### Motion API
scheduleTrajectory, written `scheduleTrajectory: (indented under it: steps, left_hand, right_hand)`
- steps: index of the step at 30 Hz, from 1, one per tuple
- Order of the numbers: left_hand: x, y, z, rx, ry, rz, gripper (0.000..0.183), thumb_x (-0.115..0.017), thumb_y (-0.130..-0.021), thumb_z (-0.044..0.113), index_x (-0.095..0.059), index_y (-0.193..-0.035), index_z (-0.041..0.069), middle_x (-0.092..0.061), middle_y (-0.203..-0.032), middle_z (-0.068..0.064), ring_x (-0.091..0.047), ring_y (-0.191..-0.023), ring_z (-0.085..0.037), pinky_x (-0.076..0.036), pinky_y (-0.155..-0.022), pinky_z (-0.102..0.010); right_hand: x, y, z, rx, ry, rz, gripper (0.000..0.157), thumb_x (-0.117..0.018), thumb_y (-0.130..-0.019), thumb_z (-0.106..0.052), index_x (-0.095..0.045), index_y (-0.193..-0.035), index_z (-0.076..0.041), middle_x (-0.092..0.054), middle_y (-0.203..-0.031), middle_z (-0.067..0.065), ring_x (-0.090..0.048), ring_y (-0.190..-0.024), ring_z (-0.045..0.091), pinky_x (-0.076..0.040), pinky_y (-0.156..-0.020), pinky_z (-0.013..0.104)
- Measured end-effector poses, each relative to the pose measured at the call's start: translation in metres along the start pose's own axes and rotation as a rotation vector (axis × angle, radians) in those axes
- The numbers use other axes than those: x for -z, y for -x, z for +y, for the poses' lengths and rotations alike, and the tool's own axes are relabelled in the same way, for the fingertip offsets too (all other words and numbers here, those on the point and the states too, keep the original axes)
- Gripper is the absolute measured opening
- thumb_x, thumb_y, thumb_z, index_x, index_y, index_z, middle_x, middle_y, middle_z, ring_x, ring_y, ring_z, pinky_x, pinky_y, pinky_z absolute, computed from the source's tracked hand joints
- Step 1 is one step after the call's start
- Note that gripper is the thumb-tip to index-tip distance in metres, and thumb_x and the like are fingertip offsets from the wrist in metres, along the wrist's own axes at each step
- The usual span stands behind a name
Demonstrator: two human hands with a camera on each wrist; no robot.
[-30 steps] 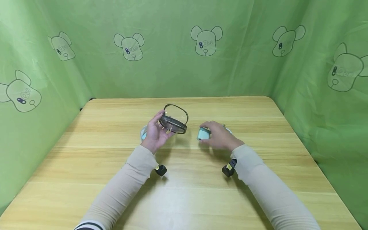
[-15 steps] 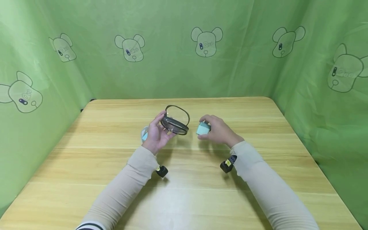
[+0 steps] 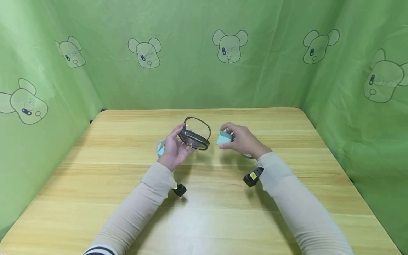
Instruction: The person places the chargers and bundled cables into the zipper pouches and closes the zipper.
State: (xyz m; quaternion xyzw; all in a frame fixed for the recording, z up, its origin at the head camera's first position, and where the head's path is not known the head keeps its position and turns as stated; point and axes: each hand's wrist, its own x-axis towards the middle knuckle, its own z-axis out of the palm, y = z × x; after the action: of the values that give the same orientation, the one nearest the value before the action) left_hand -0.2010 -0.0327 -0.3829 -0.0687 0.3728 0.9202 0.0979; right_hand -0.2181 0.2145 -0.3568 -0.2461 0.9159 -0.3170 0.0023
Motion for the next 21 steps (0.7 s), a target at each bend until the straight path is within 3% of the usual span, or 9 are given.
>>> scheduleTrajectory:
  steps: [6,21]
  left_hand:
    - [0.0,0.0,0.0,0.002,-0.005,-0.006,0.027,-0.054,-0.094,0.027,-0.055,-0.121,0.026,-0.047,-0.128,-0.007,-0.046,-0.119,-0.025,-0.039,-0.104,-0.054]
    - [0.0,0.0,0.0,0.006,-0.01,-0.014,0.023,-0.054,-0.094,0.027,-0.055,-0.117,0.027,-0.048,-0.126,-0.005,-0.046,-0.117,-0.023,-0.039,-0.104,-0.055]
  right_hand:
    - [0.001,-0.004,0.002,0.048,-0.019,0.047,0.044,-0.076,-0.085,-0.021,-0.055,-0.122,-0.011,-0.064,-0.108,0.019,-0.062,-0.092,0.03,-0.055,-0.077,0.043]
    - [-0.004,-0.011,-0.011,0.033,-0.089,0.095,0.039,-0.067,-0.091,-0.013,-0.051,-0.126,-0.005,-0.059,-0.112,0.02,-0.062,-0.094,0.034,-0.058,-0.079,0.043]
